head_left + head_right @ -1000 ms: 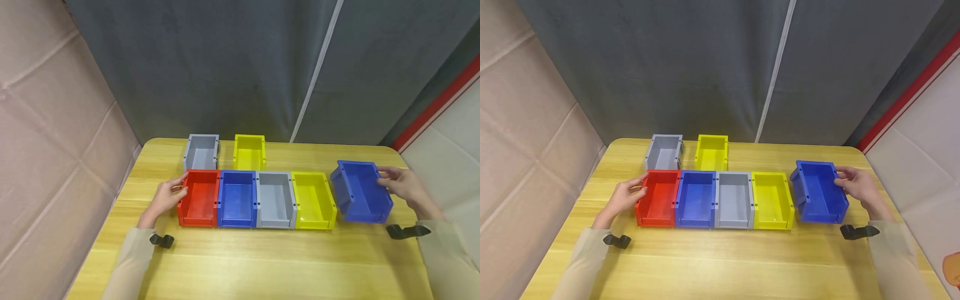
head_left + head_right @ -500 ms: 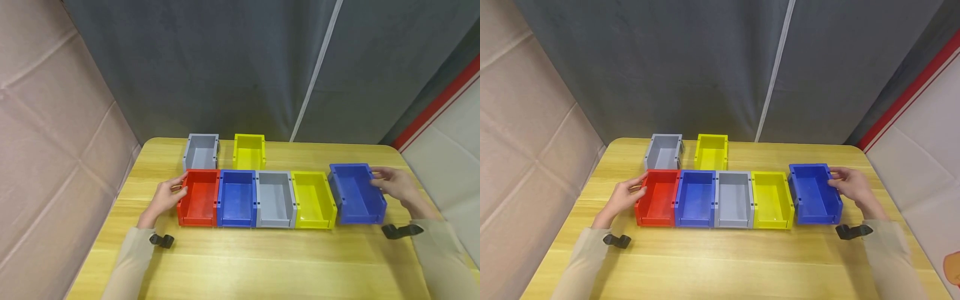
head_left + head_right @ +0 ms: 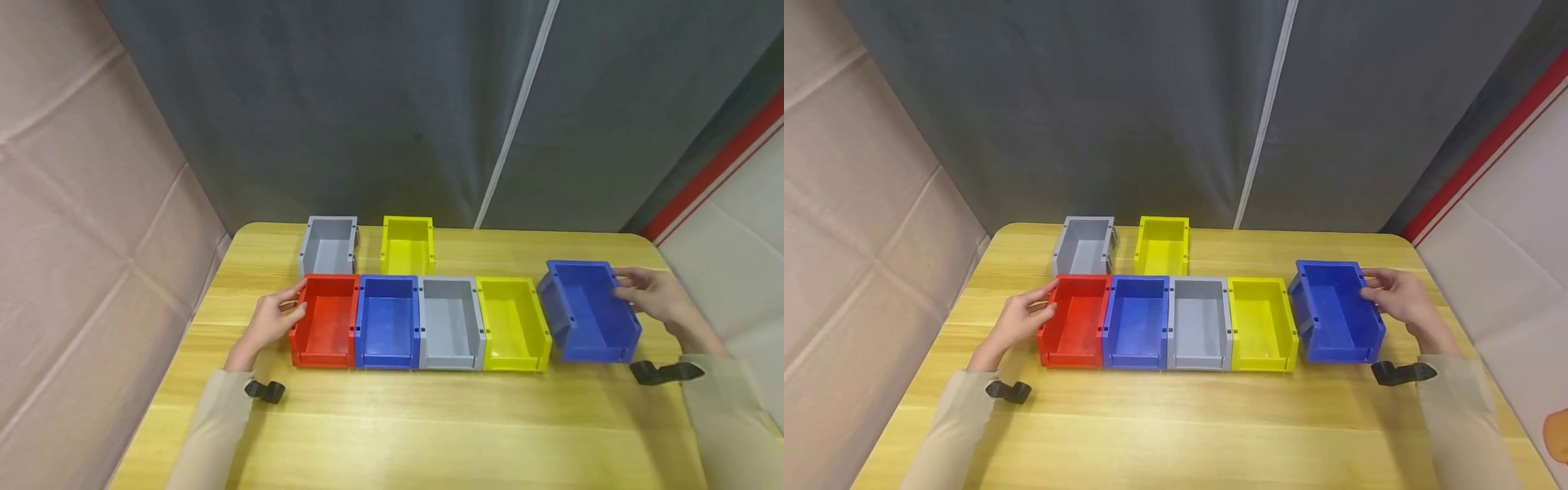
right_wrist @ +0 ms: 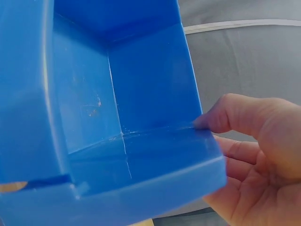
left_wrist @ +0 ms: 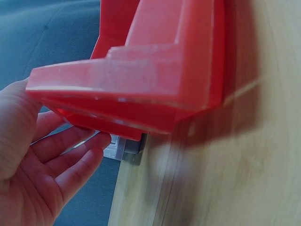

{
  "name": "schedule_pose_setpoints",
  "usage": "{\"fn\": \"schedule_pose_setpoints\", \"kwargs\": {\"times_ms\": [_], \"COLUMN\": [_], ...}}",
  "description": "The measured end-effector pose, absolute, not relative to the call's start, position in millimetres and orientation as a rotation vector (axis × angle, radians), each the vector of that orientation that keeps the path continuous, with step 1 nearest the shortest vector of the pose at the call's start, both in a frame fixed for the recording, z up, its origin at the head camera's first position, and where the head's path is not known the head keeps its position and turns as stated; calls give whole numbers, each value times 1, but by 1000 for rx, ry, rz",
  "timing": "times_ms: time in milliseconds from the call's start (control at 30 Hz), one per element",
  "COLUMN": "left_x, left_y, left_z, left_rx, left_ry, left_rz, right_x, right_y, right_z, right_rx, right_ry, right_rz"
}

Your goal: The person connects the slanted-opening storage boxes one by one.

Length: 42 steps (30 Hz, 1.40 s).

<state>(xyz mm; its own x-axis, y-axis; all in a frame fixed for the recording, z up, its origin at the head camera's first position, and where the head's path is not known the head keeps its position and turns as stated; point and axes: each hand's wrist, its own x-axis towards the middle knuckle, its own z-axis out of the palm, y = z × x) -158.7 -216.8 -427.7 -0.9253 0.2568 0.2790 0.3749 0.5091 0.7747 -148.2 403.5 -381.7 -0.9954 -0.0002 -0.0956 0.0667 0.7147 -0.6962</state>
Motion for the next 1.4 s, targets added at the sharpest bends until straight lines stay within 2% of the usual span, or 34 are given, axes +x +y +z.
{"fn": "schedule_pose_setpoints", "kwargs": {"times_ms": [467,1400], "left_x": [-161,-159], "left_y": [-218,-216], "left_z": [-430,-430], "left_rx": [-564,-565], "left_ry": [-2599,-2567], "left_rz": [-1417,-1431], "right_x": [-142,-146], "right_y": [404,395], "right_z": [-381,-381], "right_rx": [78,108], "right_ry": [2811,2809], "right_rz": [-1247,-1021]}}
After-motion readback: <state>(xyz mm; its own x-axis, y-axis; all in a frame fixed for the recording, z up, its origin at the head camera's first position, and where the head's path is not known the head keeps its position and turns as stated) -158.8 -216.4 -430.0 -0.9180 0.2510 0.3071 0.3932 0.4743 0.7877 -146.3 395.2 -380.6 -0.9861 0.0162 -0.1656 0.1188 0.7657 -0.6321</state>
